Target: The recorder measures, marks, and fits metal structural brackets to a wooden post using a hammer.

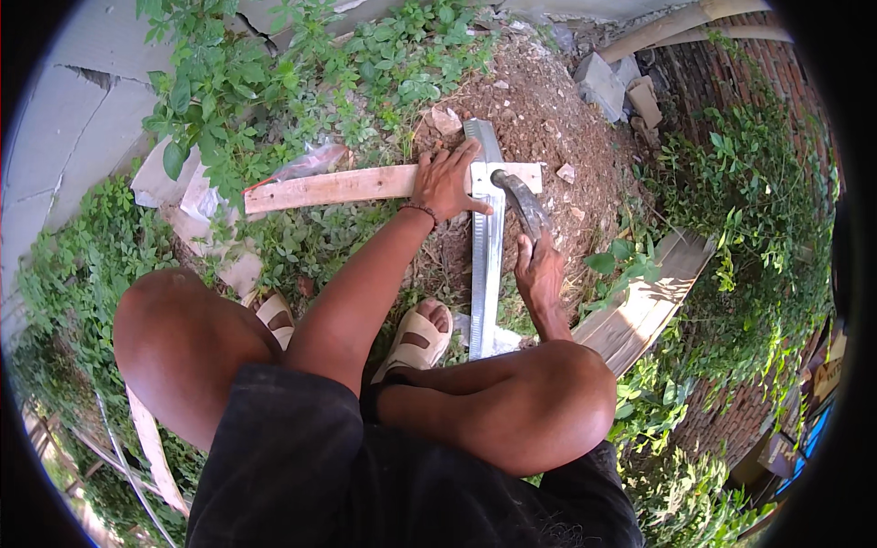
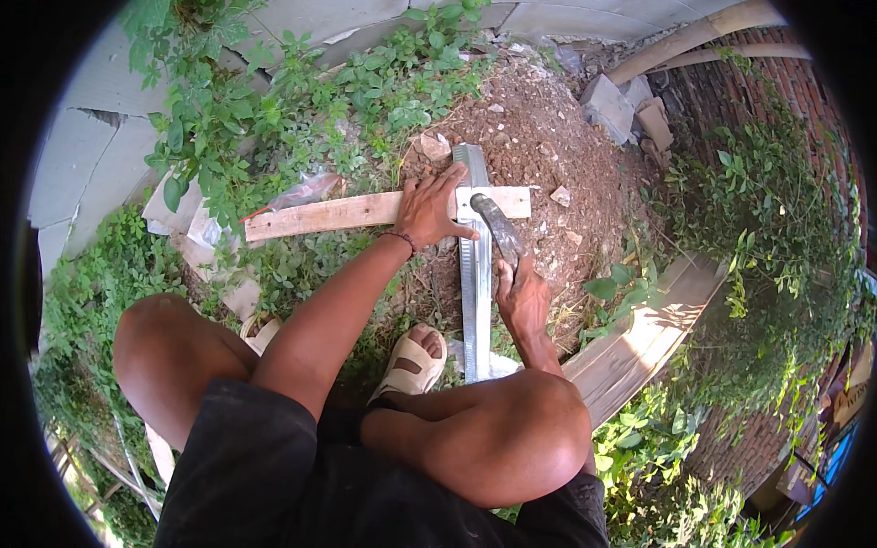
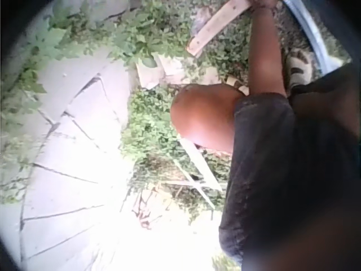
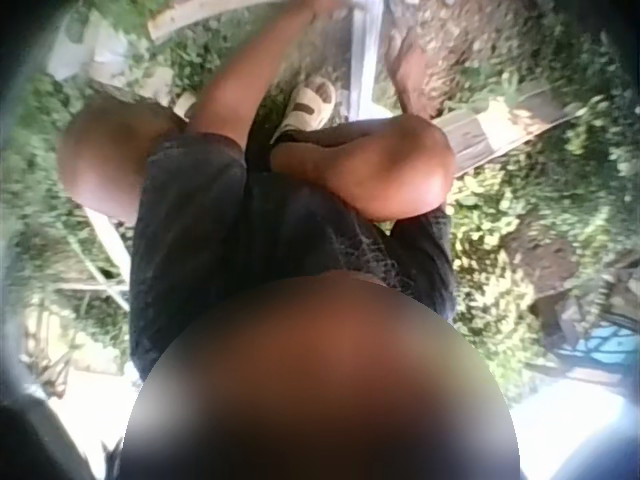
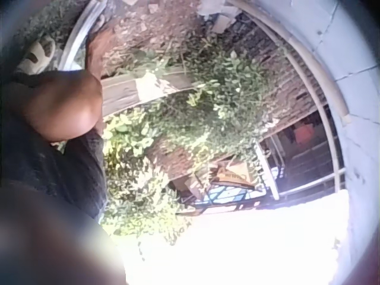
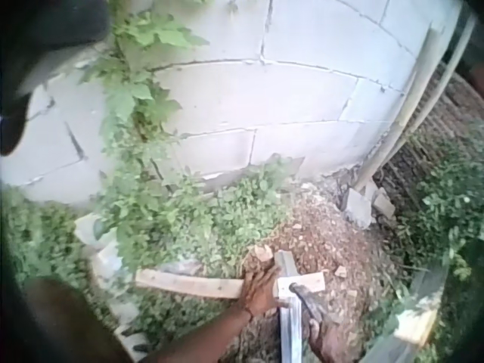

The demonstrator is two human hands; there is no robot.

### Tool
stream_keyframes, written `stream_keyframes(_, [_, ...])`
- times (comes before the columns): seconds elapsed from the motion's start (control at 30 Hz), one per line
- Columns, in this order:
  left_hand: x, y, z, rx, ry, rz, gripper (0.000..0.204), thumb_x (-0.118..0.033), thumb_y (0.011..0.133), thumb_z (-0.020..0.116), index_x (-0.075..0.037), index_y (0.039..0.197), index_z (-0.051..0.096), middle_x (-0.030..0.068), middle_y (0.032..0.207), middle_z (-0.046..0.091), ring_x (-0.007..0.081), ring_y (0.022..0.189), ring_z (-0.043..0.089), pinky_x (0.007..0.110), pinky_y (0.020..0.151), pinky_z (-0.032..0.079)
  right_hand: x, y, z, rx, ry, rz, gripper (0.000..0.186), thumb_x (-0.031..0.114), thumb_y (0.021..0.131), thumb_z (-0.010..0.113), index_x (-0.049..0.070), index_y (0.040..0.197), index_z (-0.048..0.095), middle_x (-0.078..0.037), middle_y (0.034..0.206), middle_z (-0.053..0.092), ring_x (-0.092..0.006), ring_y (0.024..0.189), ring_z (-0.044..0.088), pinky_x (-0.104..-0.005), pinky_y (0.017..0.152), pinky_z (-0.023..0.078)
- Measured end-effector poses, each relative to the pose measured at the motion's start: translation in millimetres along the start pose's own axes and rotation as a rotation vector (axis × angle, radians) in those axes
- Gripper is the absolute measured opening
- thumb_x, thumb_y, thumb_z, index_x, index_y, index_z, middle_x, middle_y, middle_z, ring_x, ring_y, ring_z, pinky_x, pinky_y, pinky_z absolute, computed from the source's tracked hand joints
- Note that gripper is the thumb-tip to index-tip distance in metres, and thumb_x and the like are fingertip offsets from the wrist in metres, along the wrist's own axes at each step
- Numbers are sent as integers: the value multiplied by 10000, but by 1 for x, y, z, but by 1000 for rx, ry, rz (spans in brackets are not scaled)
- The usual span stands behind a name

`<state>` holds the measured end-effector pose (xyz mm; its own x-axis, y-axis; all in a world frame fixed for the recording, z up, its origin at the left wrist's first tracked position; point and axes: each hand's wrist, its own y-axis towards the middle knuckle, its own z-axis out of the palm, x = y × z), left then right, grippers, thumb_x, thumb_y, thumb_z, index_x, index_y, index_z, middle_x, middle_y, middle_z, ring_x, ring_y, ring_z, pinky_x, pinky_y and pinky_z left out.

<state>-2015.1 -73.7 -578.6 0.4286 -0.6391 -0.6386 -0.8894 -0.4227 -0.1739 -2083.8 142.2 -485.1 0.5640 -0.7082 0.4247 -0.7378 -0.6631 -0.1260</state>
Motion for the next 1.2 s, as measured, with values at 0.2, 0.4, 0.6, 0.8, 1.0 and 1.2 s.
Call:
stream_keyframes(0.2, [3,-1,-1,37,-100,-13,1311,-768,554,803,-152,1589,284,40,1625,340,381,1470,325,525,1166,227,4,17,1,54,-82,18,320,356,1045,509,37,1062,525,-223,609,611,-410,531,623,-510,505,470])
stream_keyframes(0.4, [-4,1,2,42,19,-34,1332,-783,547,789,-128,1589,281,30,1627,335,309,1431,386,505,1155,245,19,46,-9,111,-200,60,354,384,1045,503,32,1012,519,-202,546,577,-404,487,593,-519,481,453])
stream_keyframes(0.6, [-4,1,1,-36,135,-28,1322,-822,534,756,-118,1567,326,24,1618,354,286,1403,425,493,1150,260,34,42,2,129,-121,70,383,407,1035,506,26,997,517,-280,654,628,-469,612,651,-548,551,492])
stream_keyframes(0.8, [-5,4,5,-36,15,18,1318,-808,531,773,-132,1571,325,22,1617,357,318,1393,427,503,1150,257,27,20,-1,72,-97,89,372,369,1036,507,3,1065,563,-301,659,624,-482,632,649,-558,573,490])
stream_keyframes(1.0, [7,0,0,21,-9,-21,1317,-754,551,810,-151,1594,278,14,1625,340,348,1397,408,507,1163,237,-24,-10,14,19,277,319,496,454,1047,490,4,860,586,-161,540,521,-286,460,531,-443,462,403])
stream_keyframes(1.2, [-2,3,-3,59,30,-33,1306,-750,570,805,-157,1600,263,24,1645,300,363,1433,369,525,1173,222,-110,-48,19,26,702,806,672,622,1019,443,31,710,525,-21,523,414,-162,475,426,-359,455,339])
